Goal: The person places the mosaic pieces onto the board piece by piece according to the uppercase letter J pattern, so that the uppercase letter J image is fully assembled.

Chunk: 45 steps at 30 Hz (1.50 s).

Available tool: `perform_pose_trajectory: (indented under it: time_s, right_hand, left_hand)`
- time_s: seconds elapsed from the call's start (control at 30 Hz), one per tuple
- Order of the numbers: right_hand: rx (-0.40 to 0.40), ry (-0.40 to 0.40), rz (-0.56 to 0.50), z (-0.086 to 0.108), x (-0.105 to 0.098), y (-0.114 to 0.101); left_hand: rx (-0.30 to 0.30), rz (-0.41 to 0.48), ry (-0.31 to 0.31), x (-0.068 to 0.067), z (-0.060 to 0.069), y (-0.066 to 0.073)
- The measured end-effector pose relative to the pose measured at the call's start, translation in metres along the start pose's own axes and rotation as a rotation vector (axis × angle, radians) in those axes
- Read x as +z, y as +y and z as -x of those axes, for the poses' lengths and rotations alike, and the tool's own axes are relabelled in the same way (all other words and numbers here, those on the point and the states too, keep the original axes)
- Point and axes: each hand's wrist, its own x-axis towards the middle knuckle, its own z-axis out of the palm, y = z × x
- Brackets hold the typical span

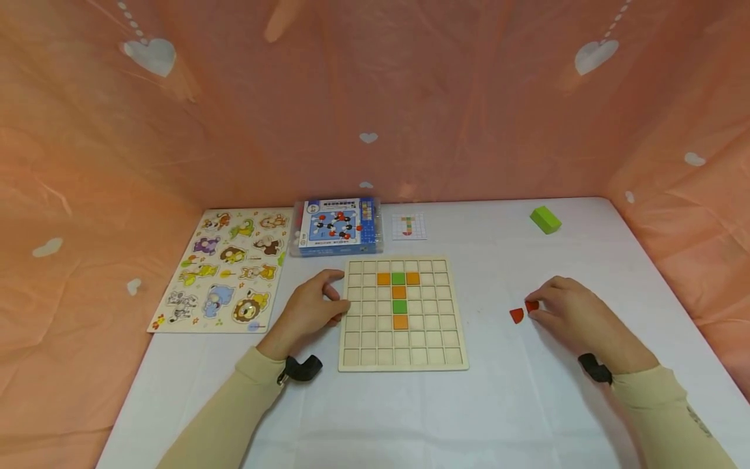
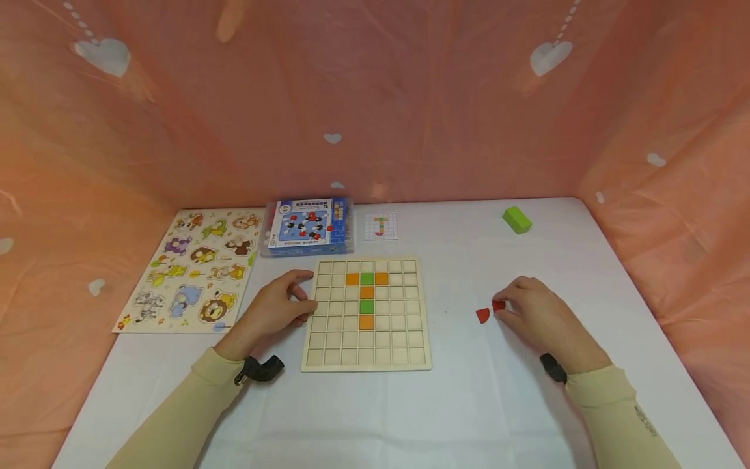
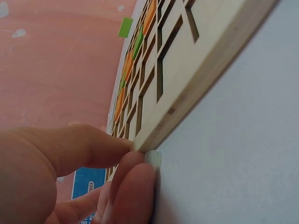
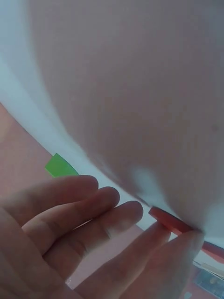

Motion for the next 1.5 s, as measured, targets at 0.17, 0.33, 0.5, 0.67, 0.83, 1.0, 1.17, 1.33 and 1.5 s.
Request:
perform_pose_trajectory:
  time_s: [0.17,0.33,0.5,0.67,0.83,1.0,1.17,1.33,1.5]
  right_hand:
    - [-0.004,-0.012,0.002,-0.007,-0.002,-0.001]
    - [0.038,-0.081,-0.026,-0.021,-0.005,-0.017]
    - [-0.065,-0.067,-0.024,-0.043,0.006,-0.052]
    - [-0.132,-0.054,-0.059,-0.061,0.021,-0.094]
    - [-0.153,-0.093,-0.104,-0.074,0.031,-0.135]
    - [-0.249,-0.103,-0.107,-0.078,0.041,-0.166]
    - [-0.308,-0.109,-0.111,-0.074,0.051,-0.180]
    - [-0.313,-0.099,-0.108,-0.071,0.057,-0.183]
    - [-0.326,-0.092,-0.102,-0.070,0.058,-0.184]
  left_hand:
    - [0.004,0.008,0.005,0.001,0.001,-0.002]
    - [0.006,0.005,0.005,0.001,0.000,-0.003]
    - [0.006,0.006,0.002,0.001,-0.001,-0.003]
    - [0.001,0.007,-0.002,0.002,-0.001,-0.002]
    - [0.007,-0.004,0.001,0.002,0.001,-0.002]
    - [0.003,0.002,-0.002,0.001,0.002,-0.001]
    - [0.007,0.005,-0.003,0.001,0.002,0.000]
    - [0.013,0.006,-0.007,0.001,0.002,0.000]
    - [0.011,-0.013,-0.006,0.000,0.002,-0.001]
